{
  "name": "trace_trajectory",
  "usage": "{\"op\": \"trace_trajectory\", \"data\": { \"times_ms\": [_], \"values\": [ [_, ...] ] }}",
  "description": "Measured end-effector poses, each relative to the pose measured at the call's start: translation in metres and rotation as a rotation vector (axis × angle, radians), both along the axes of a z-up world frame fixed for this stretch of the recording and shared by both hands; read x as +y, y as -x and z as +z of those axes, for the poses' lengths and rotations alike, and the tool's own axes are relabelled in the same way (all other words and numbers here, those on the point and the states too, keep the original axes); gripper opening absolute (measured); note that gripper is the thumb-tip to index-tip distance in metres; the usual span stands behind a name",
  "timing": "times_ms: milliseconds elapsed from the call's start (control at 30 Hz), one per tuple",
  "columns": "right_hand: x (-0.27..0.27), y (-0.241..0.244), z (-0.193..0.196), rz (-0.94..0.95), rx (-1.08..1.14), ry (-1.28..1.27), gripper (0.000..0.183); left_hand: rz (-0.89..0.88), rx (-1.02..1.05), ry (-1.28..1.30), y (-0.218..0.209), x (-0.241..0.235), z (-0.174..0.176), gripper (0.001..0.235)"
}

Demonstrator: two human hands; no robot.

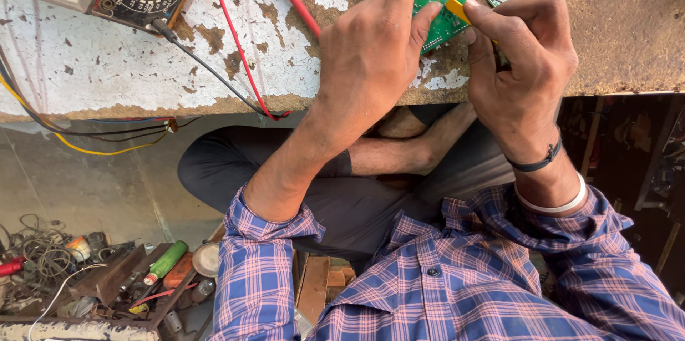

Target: The person uses a yellow screwdriver to adjust components on a green circuit board, then uses red pliers to manipulate wires and parts. They connect multimeter probes to the board to test electrical continuity.

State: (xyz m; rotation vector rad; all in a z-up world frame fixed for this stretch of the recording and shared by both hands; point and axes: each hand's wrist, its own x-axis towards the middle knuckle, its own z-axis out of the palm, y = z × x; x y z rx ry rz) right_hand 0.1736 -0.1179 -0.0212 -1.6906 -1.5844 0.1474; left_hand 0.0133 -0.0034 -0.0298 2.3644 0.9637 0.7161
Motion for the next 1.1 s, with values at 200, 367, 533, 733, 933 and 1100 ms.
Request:
{"op": "trace_trajectory", "data": {
  "times_ms": [200, 367, 533, 733, 933, 1100],
  "values": [
    [0.002, 0.000, -0.001, 0.012, 0.006, -0.009, 0.025, -0.088, -0.055, 0.010, 0.007, 0.006, 0.005, 0.047],
    [0.000, -0.001, -0.004, 0.003, 0.004, -0.009, 0.023, -0.042, -0.013, 0.058, 0.001, 0.004, 0.005, 0.043],
    [-0.001, -0.002, -0.007, 0.012, 0.001, -0.012, 0.023, -0.027, -0.035, 0.070, 0.001, 0.004, 0.009, 0.036],
    [0.009, -0.001, 0.013, 0.053, -0.002, 0.000, 0.023, -0.285, -0.104, 0.268, 0.026, 0.023, 0.016, 0.044],
    [0.006, -0.003, 0.040, 0.149, -0.064, 0.154, 0.028, -0.343, -0.107, 0.322, 0.031, 0.030, 0.012, 0.048],
    [0.006, 0.007, 0.034, 0.150, -0.099, 0.156, 0.027, -0.317, -0.124, 0.296, 0.030, 0.032, 0.012, 0.046]
  ]
}}
